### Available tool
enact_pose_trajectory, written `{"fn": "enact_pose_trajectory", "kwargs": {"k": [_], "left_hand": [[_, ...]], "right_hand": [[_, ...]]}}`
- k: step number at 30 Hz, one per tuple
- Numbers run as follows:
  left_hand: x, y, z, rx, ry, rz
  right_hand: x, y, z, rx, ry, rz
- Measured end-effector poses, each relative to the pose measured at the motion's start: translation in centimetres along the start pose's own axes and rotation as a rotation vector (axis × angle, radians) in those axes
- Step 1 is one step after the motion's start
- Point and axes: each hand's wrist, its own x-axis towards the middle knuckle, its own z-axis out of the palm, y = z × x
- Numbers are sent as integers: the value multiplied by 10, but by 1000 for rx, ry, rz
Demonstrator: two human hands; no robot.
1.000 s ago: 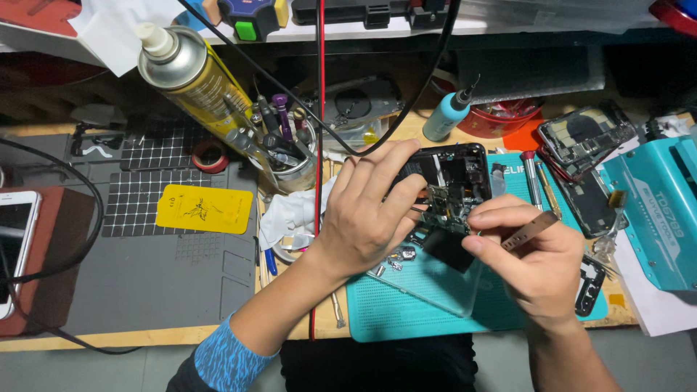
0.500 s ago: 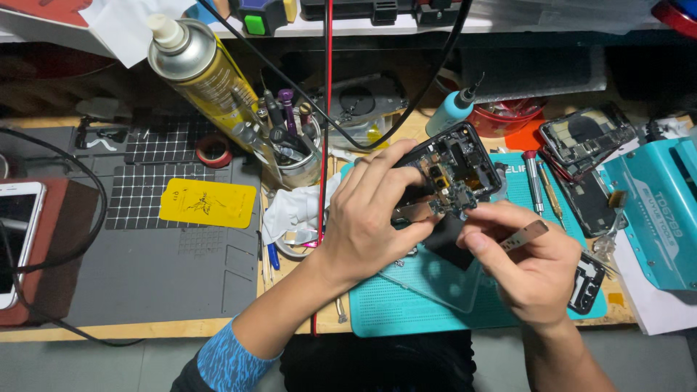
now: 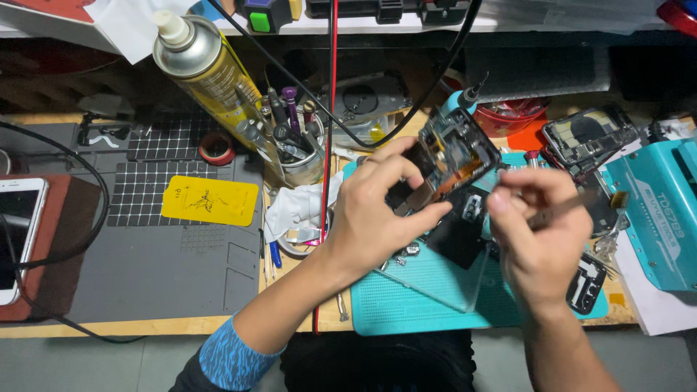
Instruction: The person uses a metal prying tool to carefully lift and disconnect internal components inside a disassembled smartphone. They remove a small metal bracket and a ribbon cable, then place them on the workbench. The task focuses on precision handling of delicate internal parts.
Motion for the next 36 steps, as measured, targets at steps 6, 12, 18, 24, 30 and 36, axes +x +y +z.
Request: {"fn": "enact_pose_trajectory", "kwargs": {"k": [6, 12, 18, 24, 30, 36], "left_hand": [[13, -15, 22, -881, -58, -387], [21, -21, 37, -710, 45, -259], [21, -14, 31, -247, 102, -175], [18, -8, 13, -303, -32, -232], [7, 4, 0, -349, -8, -196], [8, -1, -3, -976, 23, -558]], "right_hand": [[16, -7, 12, -350, -315, 98], [12, 4, 25, -341, -269, 189], [14, 11, 24, -346, -268, 34], [13, 16, 19, -269, -129, 202], [12, 12, 10, 126, -181, 318], [10, 6, -3, 273, -233, 381]]}}
